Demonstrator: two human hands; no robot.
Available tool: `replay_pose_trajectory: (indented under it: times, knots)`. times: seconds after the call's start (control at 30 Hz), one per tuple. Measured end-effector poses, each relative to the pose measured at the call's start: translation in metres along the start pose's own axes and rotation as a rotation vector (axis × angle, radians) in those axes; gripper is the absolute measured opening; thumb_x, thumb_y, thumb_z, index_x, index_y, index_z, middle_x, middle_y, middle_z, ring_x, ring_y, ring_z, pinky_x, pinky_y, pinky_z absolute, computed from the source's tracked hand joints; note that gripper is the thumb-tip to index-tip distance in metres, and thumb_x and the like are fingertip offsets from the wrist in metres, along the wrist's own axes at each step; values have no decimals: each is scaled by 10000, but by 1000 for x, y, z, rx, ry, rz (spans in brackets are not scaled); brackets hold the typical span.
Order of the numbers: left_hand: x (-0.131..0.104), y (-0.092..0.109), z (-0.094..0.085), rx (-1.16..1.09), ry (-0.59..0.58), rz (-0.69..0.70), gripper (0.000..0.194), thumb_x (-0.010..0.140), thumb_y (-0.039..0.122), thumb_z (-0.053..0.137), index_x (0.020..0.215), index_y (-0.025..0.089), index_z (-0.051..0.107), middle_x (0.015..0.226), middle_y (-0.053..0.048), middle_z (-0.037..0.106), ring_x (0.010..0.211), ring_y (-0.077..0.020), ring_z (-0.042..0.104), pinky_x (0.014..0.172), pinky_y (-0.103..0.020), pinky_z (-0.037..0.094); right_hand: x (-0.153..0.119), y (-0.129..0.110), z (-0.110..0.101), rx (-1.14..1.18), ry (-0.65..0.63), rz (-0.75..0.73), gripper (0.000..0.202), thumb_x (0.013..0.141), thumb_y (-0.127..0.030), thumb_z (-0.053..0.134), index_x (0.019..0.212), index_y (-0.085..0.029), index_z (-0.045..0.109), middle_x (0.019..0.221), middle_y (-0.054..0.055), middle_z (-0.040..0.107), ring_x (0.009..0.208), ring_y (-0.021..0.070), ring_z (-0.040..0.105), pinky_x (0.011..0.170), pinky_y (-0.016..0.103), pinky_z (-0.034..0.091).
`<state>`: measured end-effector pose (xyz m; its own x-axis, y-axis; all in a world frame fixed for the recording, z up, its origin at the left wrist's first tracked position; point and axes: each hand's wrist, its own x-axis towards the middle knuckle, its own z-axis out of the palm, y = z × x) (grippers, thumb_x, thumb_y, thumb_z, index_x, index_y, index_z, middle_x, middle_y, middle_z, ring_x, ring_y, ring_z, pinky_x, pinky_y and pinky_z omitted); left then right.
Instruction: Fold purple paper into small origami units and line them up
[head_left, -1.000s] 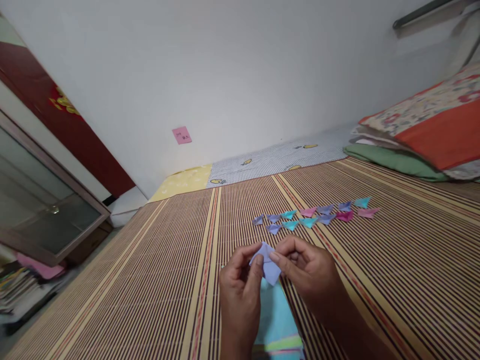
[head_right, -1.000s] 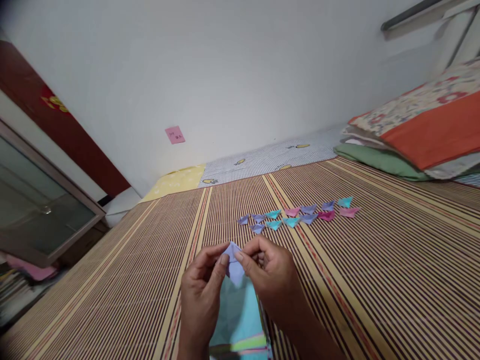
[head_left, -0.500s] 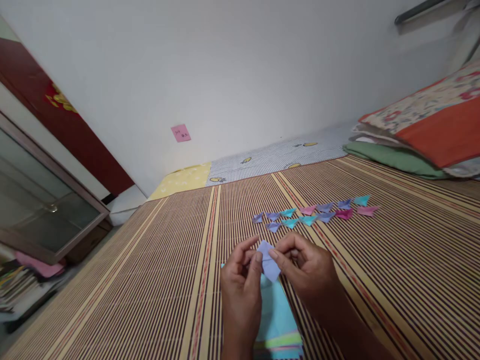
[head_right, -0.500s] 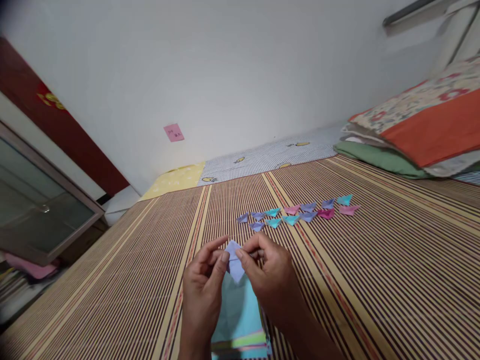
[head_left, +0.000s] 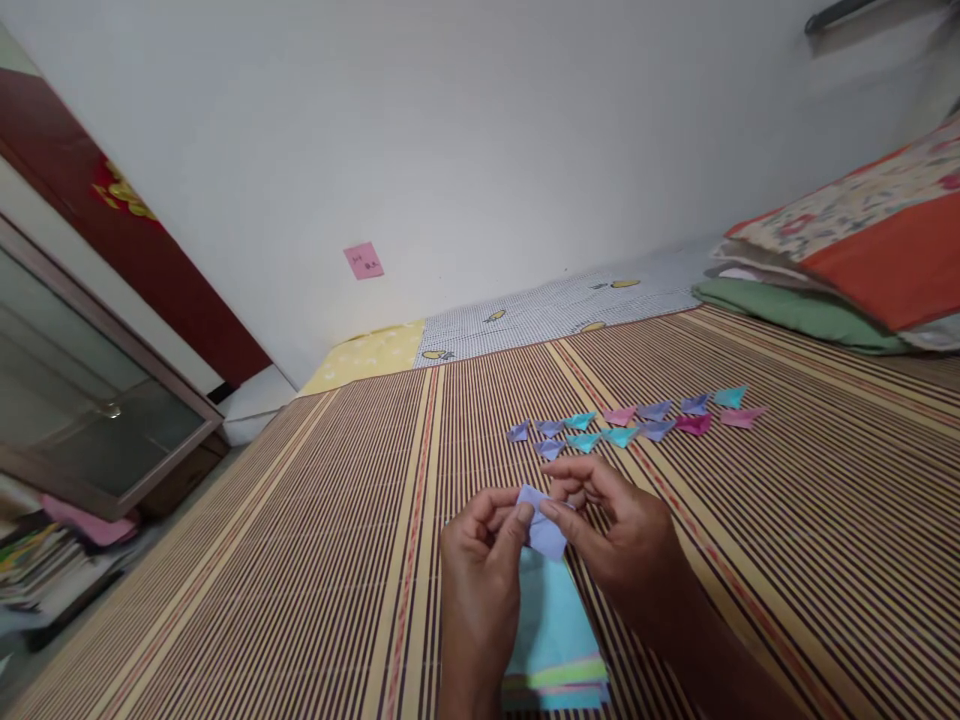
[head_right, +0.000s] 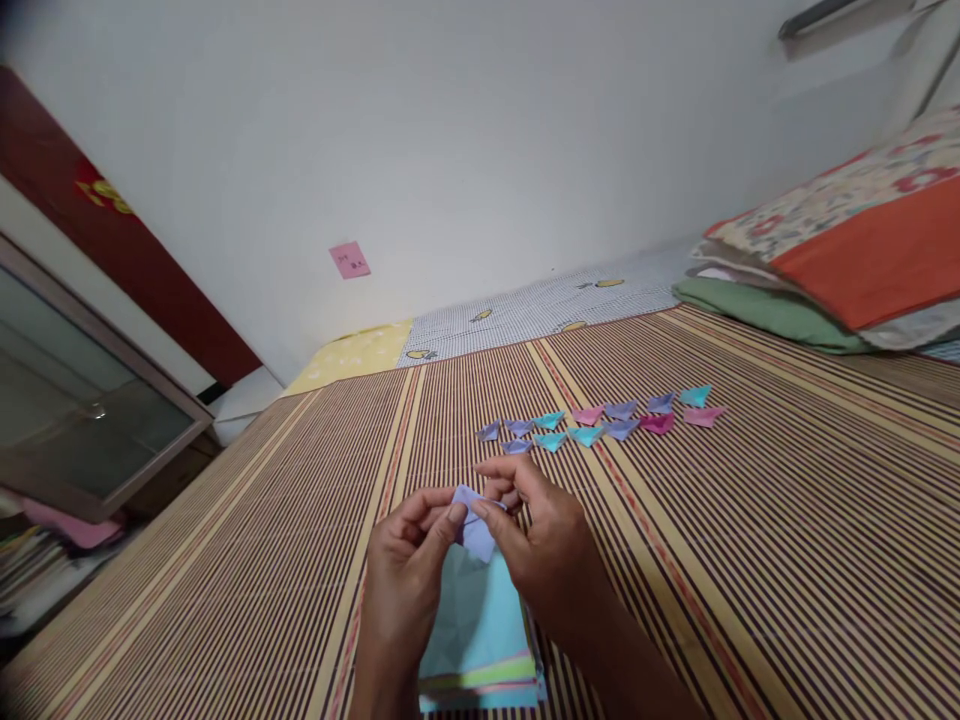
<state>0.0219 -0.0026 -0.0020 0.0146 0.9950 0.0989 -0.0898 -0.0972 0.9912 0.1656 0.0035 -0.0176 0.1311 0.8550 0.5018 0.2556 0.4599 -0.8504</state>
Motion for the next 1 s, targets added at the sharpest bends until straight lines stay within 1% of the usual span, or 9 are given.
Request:
replay_pose_trajectory:
  times: [0.1,0.23,0.3,0.43,0.53,0.63,0.83,0.9,1.0]
  knots:
    - [0,-1,-2,33,31,14,212,857,356,760,866,144,765,692,-18,710,640,-130,617,607,-208,477,2,0,-5,43,-62,18,168,887,-284,704,1037,-209,690,800,16,706,752,185,681,683,287,547]
    - [2,-1,-4,20,76,34,221,841,368,767,832,148,763,694,-15,685,667,-140,604,635,-223,489,5,-1,-10,113,-199,135,154,913,-347,686,876,-198,699,752,2,691,677,160,642,607,260,495]
    - [3,-2,-6,15,102,37,219,827,368,779,808,150,759,694,-11,673,670,-136,592,636,-219,484,5,-2,-11,117,-234,138,188,933,-342,660,817,-198,693,718,-10,666,661,151,617,601,256,464]
    - [5,-5,-8,-38,100,-14,226,786,371,812,799,150,765,706,-17,689,667,-131,592,630,-215,481,4,-3,-11,82,-239,112,220,958,-328,623,792,-199,689,706,-19,642,668,145,587,611,262,423]
    - [6,-6,-7,-75,101,-32,236,762,370,833,803,149,764,712,-23,703,661,-134,603,628,-221,485,4,-1,-11,102,-275,128,222,975,-331,586,838,-198,699,728,-13,649,680,150,591,617,266,426]
    - [5,-7,-7,-90,128,-1,237,760,369,835,791,150,751,718,-23,706,664,-137,609,631,-225,489,5,4,-11,149,-277,183,227,981,-360,564,915,-191,701,712,-10,642,673,160,597,616,271,439]
    - [5,-7,-6,-56,129,53,221,788,362,818,797,153,746,721,-19,698,675,-135,607,638,-222,489,6,9,-9,230,-248,235,249,960,-377,595,806,-191,656,685,-12,608,671,165,587,636,279,456]
    - [6,-8,-6,-54,129,64,218,793,361,815,799,155,744,720,-16,699,674,-133,608,637,-220,488,5,7,-8,199,-235,210,207,960,-351,592,850,-193,669,693,-10,621,670,166,591,627,276,454]
    - [6,-9,-5,-51,136,63,209,813,353,801,786,157,732,703,-6,687,656,-122,595,631,-210,479,5,4,-9,84,-222,108,161,962,-289,576,888,-199,687,748,1,656,702,167,601,655,280,450]
